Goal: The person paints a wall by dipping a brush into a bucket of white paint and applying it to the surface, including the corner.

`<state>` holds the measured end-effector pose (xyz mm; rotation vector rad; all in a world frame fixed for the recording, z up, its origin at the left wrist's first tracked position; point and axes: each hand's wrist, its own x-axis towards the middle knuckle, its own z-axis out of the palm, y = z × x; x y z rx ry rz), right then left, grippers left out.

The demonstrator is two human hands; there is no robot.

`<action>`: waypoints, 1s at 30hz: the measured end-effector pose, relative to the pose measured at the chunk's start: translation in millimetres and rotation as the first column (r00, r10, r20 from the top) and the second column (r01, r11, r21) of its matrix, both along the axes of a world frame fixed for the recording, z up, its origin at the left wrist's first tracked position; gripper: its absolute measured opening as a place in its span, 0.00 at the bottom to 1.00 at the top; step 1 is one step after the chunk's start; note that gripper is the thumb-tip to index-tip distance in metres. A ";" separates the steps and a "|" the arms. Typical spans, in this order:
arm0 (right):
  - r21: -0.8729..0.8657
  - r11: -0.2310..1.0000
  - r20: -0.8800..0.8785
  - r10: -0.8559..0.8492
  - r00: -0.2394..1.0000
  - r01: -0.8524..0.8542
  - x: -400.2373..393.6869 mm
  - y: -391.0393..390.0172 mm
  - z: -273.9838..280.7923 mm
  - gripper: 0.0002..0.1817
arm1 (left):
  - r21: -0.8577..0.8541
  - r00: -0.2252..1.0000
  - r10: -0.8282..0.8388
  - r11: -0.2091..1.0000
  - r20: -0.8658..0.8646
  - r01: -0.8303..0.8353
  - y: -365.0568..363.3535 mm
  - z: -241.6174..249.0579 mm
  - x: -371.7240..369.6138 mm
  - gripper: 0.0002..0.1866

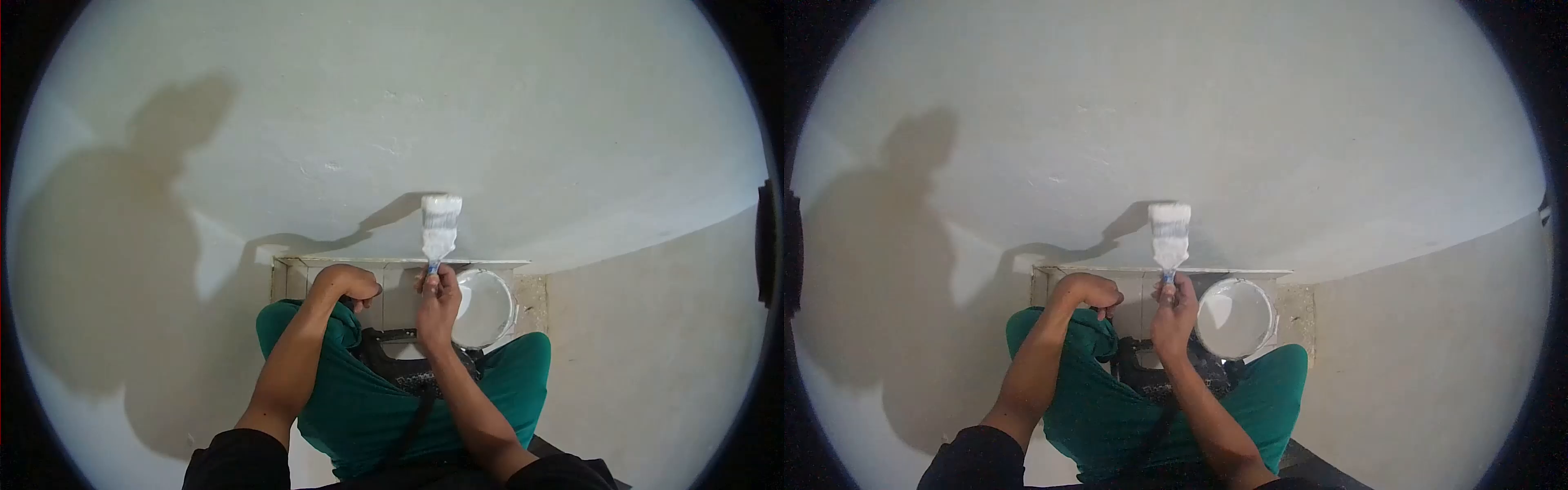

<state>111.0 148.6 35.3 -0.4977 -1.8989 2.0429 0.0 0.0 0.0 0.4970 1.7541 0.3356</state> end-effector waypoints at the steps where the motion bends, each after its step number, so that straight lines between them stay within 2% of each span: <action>1: 0.004 1.000 -0.015 -0.025 1.000 0.025 -13.6 8.8 7.4 0.10 | 0.040 1.000 -0.007 0.999 -0.021 0.008 10.3 -3.0 -9.3 0.23; 2: 0.007 0.999 -0.032 -0.049 0.998 0.049 -24.5 17.2 10.1 0.09 | 0.080 0.999 -0.013 0.997 -0.043 0.017 20.6 -5.4 -19.8 0.23; 3: -0.020 0.998 -0.035 -0.055 0.998 0.055 -29.7 4.8 -8.4 0.09 | 0.043 0.998 -0.010 0.999 -0.057 0.012 4.9 -5.1 -24.3 0.22; 5: 0.046 0.997 -0.046 -0.066 0.997 0.068 -60.4 29.4 -50.0 0.09 | 0.088 0.996 0.002 0.996 -0.087 0.005 23.9 -1.6 -46.5 0.22; 6: -0.053 0.994 0.110 -0.086 0.990 0.092 -4.8 -6.5 -66.5 0.08 | -0.001 0.999 0.007 1.000 0.041 -0.006 -9.5 3.5 8.5 0.22; 7: 0.003 0.996 0.204 -0.091 0.975 0.093 17.1 -6.5 -84.2 0.08 | -0.011 0.997 0.009 1.000 0.081 -0.009 -9.5 0.8 25.9 0.22; 9: 0.112 0.991 0.290 -0.103 0.951 0.073 14.4 0.4 -114.7 0.07 | -0.013 0.998 0.015 1.000 0.066 -0.014 -4.3 2.2 13.8 0.22; 12: 0.181 0.983 0.429 -0.051 0.902 -0.030 20.2 3.5 -157.9 0.07 | 0.015 1.000 0.006 1.000 0.015 -0.007 -5.0 -1.8 -0.7 0.22; 15: 0.179 0.981 0.344 0.006 0.939 -0.072 50.3 -9.0 -170.9 0.07 | 0.009 0.999 0.026 1.000 0.023 -0.026 -13.6 10.3 4.0 0.22; 17: 0.143 0.988 0.262 0.018 0.965 -0.058 42.8 -14.3 -145.5 0.07 | -0.007 0.998 0.059 0.998 0.003 -0.059 -16.9 23.7 1.9 0.22; 21: 0.057 0.998 0.084 -0.027 0.996 0.022 5.5 -24.7 -89.1 0.07 | -0.034 0.996 0.088 0.995 -0.024 -0.089 -25.1 3.3 -4.3 0.22; 24: 0.091 0.990 0.106 -0.120 0.987 0.111 -10.8 -26.8 -132.2 0.08 | -0.022 0.994 0.108 0.994 -0.021 -0.109 -22.5 4.0 -3.8 0.21; 27: 0.196 0.975 0.237 -0.155 0.959 0.109 -8.5 -21.6 -189.9 0.07 | -0.016 0.995 0.096 0.995 -0.015 -0.096 -22.8 0.8 -5.7 0.21; 29: 0.239 0.968 0.382 -0.169 0.909 0.080 -0.8 -15.6 -248.2 0.07 | -0.025 0.995 0.099 0.995 -0.003 -0.099 -21.4 0.1 -5.0 0.20; 30: 0.262 0.963 0.453 -0.178 0.873 0.060 4.3 -14.8 -250.0 0.06 | -0.027 0.995 0.104 0.994 0.002 -0.104 -20.8 2.0 -4.4 0.20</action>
